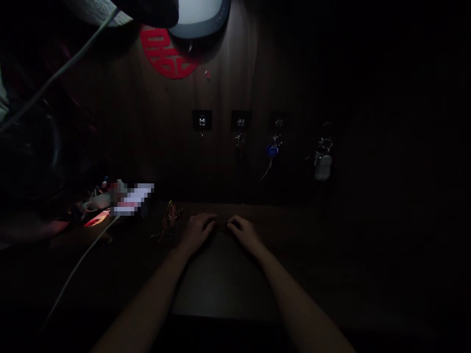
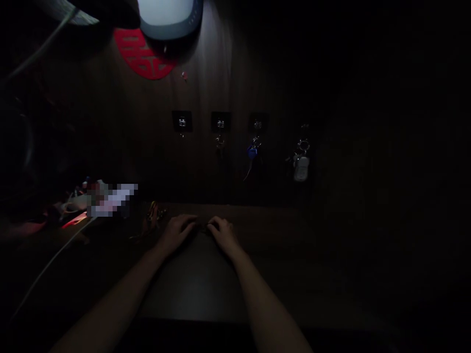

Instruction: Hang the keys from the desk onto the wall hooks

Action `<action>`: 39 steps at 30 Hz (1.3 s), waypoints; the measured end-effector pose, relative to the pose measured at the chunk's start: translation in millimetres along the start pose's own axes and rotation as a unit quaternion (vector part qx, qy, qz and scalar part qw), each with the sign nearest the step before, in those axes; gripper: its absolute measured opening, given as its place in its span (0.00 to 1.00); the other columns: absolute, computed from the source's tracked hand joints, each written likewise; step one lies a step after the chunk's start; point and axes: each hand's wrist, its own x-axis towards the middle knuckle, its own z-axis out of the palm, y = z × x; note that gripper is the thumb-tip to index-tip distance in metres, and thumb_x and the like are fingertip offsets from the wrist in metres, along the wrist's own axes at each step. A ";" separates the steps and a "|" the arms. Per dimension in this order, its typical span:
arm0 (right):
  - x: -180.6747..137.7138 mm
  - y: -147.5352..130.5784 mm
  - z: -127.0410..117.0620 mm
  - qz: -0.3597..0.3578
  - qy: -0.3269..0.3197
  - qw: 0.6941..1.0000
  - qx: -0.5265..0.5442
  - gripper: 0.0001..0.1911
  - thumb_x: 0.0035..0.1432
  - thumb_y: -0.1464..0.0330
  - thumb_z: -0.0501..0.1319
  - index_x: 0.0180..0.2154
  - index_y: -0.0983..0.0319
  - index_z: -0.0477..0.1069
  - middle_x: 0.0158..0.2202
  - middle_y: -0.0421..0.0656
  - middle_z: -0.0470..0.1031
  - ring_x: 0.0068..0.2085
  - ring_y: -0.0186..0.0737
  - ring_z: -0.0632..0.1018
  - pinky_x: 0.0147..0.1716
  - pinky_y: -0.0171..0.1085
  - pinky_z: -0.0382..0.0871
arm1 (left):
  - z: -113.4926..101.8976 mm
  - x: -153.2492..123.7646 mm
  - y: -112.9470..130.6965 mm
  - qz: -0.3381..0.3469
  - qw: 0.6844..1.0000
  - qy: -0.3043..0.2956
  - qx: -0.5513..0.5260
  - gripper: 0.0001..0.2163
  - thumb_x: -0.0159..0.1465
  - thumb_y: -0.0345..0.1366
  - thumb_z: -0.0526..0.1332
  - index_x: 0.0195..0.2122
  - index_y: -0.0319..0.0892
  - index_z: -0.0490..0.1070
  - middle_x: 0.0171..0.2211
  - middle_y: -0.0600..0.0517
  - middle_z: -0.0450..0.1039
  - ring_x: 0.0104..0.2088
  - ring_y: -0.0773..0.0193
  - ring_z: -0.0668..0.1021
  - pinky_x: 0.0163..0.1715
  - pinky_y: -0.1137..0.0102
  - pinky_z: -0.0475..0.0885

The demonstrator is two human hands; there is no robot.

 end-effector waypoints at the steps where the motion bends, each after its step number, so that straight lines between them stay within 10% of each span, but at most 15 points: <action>1: 0.7 -0.1 0.9 0.004 0.005 1.000 0.024 0.07 0.53 0.65 0.55 0.31 0.59 0.71 0.32 0.40 0.74 0.36 0.39 0.73 0.37 0.37 0.63 | 0.0 -0.7 1.9 0.010 1.000 -0.016 0.007 0.12 0.60 0.36 0.56 0.44 0.45 0.71 0.42 0.50 0.75 0.44 0.60 0.74 0.46 0.64 0.65; 28: 7.1 -15.5 4.4 0.135 0.024 0.909 0.394 0.15 0.41 0.57 0.63 0.30 0.61 0.69 0.24 0.37 0.71 0.25 0.33 0.71 0.26 0.33 0.63 | 0.5 2.3 17.5 -0.071 0.983 -0.007 -0.172 0.11 0.59 0.39 0.56 0.42 0.45 0.71 0.41 0.53 0.75 0.43 0.63 0.75 0.44 0.69 0.68; 39: 5.0 -16.6 6.3 0.098 0.004 0.946 0.308 0.16 0.48 0.56 0.59 0.33 0.60 0.71 0.30 0.40 0.73 0.27 0.33 0.72 0.26 0.33 0.65 | -3.5 8.5 20.5 -0.138 0.967 0.050 -0.209 0.11 0.57 0.41 0.56 0.33 0.40 0.72 0.33 0.52 0.76 0.36 0.63 0.76 0.39 0.69 0.70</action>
